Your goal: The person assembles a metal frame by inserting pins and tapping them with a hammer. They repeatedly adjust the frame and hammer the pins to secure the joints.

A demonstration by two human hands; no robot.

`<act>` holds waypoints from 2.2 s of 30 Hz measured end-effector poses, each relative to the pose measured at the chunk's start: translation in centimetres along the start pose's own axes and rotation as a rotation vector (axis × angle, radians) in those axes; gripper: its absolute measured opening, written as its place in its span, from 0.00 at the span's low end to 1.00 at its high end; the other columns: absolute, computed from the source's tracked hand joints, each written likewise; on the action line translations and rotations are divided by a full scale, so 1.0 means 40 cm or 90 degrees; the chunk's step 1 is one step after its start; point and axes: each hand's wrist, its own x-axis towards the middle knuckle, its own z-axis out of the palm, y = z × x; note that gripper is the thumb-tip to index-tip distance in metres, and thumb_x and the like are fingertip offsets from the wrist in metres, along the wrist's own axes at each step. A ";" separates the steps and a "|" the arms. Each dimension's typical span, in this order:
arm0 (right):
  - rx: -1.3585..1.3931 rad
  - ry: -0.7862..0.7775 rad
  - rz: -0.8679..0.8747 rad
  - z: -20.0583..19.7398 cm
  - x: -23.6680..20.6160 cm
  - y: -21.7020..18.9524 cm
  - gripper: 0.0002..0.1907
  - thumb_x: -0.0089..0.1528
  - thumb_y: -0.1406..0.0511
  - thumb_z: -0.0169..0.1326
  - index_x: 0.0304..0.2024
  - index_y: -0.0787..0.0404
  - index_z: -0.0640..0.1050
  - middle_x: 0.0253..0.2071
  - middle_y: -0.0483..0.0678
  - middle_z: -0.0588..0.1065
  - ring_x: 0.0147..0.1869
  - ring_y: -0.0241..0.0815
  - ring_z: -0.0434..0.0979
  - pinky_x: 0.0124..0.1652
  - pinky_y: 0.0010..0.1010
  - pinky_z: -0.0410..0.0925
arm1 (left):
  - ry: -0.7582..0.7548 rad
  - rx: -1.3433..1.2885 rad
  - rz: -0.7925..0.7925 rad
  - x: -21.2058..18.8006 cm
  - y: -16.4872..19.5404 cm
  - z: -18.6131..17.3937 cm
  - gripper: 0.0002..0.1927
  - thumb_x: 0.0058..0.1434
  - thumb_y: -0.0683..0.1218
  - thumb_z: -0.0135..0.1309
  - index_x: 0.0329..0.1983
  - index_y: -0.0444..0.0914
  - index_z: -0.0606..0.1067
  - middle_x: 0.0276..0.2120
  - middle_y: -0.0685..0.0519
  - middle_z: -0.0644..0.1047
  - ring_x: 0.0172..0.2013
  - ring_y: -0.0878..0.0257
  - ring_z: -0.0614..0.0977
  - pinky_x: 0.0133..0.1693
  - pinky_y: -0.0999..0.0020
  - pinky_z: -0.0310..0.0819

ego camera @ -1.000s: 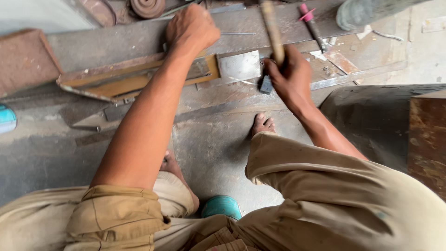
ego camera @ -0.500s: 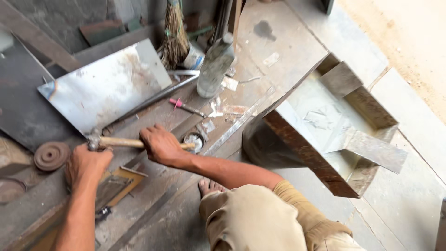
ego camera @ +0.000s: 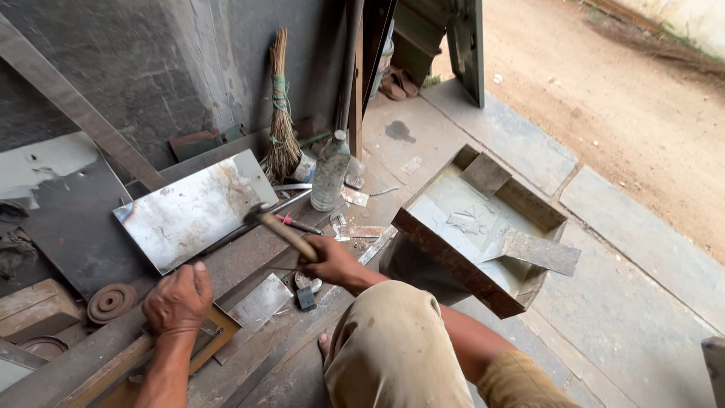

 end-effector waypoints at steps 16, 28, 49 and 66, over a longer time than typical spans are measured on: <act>0.080 0.146 -0.245 -0.283 -0.396 -0.366 0.12 0.60 0.78 0.60 0.44 0.64 0.76 0.38 0.47 0.80 0.38 0.35 0.80 0.39 0.28 0.76 | -0.089 0.099 0.196 -0.195 0.049 -0.222 0.10 0.56 0.45 0.54 0.41 0.42 0.73 0.37 0.51 0.79 0.45 0.55 0.82 0.43 0.63 0.81; 0.068 -0.098 -0.133 0.121 -0.138 -0.410 0.11 0.57 0.80 0.59 0.35 0.64 0.74 0.37 0.50 0.82 0.38 0.39 0.83 0.41 0.32 0.81 | -0.168 -0.382 -0.097 -0.195 0.028 -0.271 0.23 0.70 0.56 0.46 0.55 0.35 0.75 0.54 0.36 0.78 0.57 0.41 0.78 0.56 0.52 0.71; -0.081 -0.033 0.113 0.552 -0.078 -0.016 0.10 0.62 0.67 0.60 0.37 0.62 0.70 0.27 0.45 0.74 0.25 0.36 0.78 0.24 0.31 0.71 | 0.003 -0.548 -0.302 -0.237 -0.118 -0.162 0.12 0.69 0.47 0.43 0.38 0.33 0.70 0.43 0.45 0.84 0.42 0.51 0.82 0.45 0.57 0.76; -0.232 -0.128 0.131 0.557 -0.051 0.068 0.07 0.65 0.68 0.56 0.39 0.64 0.71 0.29 0.49 0.76 0.25 0.36 0.77 0.25 0.30 0.73 | 0.091 -0.713 -0.398 -0.164 -0.152 -0.172 0.03 0.74 0.42 0.40 0.49 0.38 0.63 0.43 0.41 0.83 0.42 0.55 0.89 0.42 0.61 0.87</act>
